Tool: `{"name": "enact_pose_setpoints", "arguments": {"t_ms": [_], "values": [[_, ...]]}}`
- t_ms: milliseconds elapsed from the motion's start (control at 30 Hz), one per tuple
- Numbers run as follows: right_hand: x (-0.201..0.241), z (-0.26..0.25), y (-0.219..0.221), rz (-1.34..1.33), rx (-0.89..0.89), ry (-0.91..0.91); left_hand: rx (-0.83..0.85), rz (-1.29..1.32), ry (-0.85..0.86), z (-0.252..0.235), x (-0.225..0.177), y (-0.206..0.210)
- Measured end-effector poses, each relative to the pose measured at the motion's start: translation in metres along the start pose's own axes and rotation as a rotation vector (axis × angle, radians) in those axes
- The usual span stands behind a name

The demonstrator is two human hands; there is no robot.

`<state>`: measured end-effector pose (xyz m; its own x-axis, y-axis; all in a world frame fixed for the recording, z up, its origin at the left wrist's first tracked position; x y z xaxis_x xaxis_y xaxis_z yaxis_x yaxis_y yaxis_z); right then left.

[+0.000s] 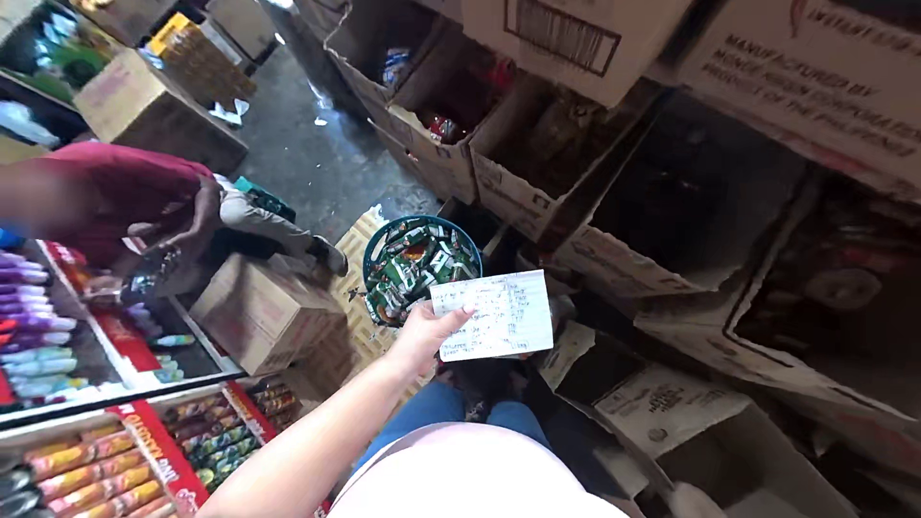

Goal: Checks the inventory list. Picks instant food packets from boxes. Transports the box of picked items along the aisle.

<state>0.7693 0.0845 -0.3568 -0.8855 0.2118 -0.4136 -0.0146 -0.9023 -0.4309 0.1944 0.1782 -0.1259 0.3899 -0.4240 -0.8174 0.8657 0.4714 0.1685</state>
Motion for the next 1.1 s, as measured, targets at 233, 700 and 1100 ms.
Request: {"name": "enact_pose_setpoints", "arguments": {"t_ms": [233, 700, 1100], "values": [[0.125, 0.118, -0.058, 0.335, -0.012, -0.344, -0.053, 0.081, -0.035, 0.02, 0.019, -0.047], [0.287, 0.305, -0.014, 0.899, 0.14, -0.948, -0.174, 0.233, -0.048, 0.004, 0.081, -0.144], [0.369, 0.063, 0.092, 1.318, 0.352, -1.029, -0.341, 0.218, -0.126, -0.078, 0.163, -0.146]]}}
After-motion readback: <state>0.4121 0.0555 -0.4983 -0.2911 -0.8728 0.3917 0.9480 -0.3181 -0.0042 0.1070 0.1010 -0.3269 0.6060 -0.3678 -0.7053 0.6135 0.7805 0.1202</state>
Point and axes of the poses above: each hand's wrist, its own z-axis away from the middle knuckle, its own y-axis out of the palm, x = y × z, the point moved 8 cm from there along -z, towards the middle knuckle, and after that the axes turned 4 degrees about y, right-handed, at the moved point
